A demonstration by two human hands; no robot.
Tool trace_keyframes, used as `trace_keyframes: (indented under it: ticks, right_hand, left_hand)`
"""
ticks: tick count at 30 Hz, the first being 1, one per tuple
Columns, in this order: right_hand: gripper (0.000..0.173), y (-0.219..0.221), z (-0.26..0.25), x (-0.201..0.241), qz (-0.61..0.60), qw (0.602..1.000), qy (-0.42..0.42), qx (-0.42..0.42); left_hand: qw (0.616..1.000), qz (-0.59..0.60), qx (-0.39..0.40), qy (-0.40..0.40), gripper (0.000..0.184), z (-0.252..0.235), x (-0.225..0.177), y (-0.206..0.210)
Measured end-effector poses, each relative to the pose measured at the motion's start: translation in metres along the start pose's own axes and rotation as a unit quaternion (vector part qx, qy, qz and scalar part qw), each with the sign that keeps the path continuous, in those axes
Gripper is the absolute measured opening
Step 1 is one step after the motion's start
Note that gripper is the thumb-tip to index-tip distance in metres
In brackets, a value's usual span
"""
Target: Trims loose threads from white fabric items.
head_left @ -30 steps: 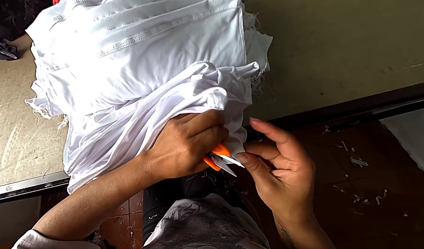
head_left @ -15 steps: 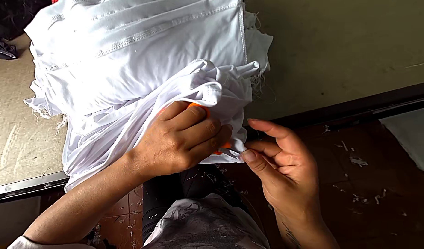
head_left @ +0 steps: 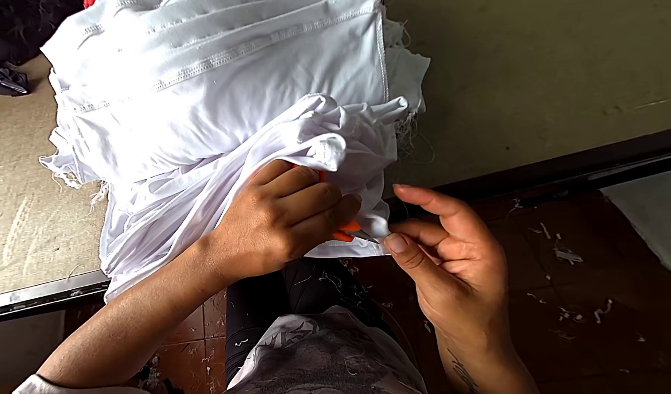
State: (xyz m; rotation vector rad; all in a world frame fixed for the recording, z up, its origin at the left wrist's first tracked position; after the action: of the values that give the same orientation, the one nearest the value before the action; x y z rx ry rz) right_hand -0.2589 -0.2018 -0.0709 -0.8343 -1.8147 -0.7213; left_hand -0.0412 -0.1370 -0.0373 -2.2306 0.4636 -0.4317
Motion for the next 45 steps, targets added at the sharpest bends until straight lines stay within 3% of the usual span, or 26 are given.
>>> trace_keyframes:
  ticks: [19, 22, 25, 33, 36, 38, 40, 43, 45]
  right_hand:
    - [0.036, -0.002, -0.003, -0.004, -0.015, 1.0, -0.005, 0.017]
    - [0.034, -0.002, -0.003, -0.005, -0.019, 1.0, -0.012, 0.017]
    - [0.034, -0.003, -0.004, -0.006, -0.012, 1.0, -0.019, 0.016]
    - [0.041, -0.003, -0.005, -0.006, -0.061, 0.997, 0.03, 0.029]
    - [0.036, -0.006, -0.003, -0.007, 0.002, 1.0, 0.007, 0.028]
    - [0.034, -0.01, -0.005, -0.006, 0.11, 0.992, -0.034, 0.051]
    - [0.037, -0.012, -0.013, 0.002, 0.165, 0.981, -0.06, 0.086]
    - [0.026, -0.003, -0.047, 0.032, 0.009, 0.993, -0.08, 0.086]
    - [0.019, 0.011, -0.086, 0.04, -0.092, 0.99, -0.093, 0.046]
  left_hand:
    - [0.999, -0.034, 0.01, 0.018, 0.022, -0.005, -0.001, 0.003]
    - [1.0, 0.008, 0.003, 0.001, 0.022, -0.003, -0.001, 0.003]
    - [0.994, 0.093, -0.053, -0.038, 0.026, -0.002, -0.002, -0.002]
    - [0.994, 0.083, -0.067, -0.029, 0.017, -0.004, -0.024, 0.012]
    - [0.981, 0.173, -0.075, -0.05, 0.023, -0.003, -0.033, -0.001]
    - [0.952, 0.295, -0.041, -0.065, 0.041, 0.002, -0.045, -0.01]
    - [0.921, 0.379, 0.055, -0.075, 0.048, 0.011, -0.061, -0.008]
    - [0.916, 0.36, 0.162, -0.071, 0.031, 0.017, -0.08, 0.008]
    - [0.931, 0.326, 0.138, -0.085, 0.029, 0.009, -0.074, 0.015]
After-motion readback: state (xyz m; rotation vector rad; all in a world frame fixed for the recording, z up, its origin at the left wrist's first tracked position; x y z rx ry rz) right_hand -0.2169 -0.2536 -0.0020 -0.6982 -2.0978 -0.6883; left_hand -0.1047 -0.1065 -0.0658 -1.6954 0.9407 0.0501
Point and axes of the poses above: each hand's wrist, its own z-axis away from the middle knuckle, its own y-axis out of the palm, x = y × z, the point moved 1 cm from there along -z, towards the middle knuckle, and after that the axes turned 11 degrees about -z, right-handed, at the moved point
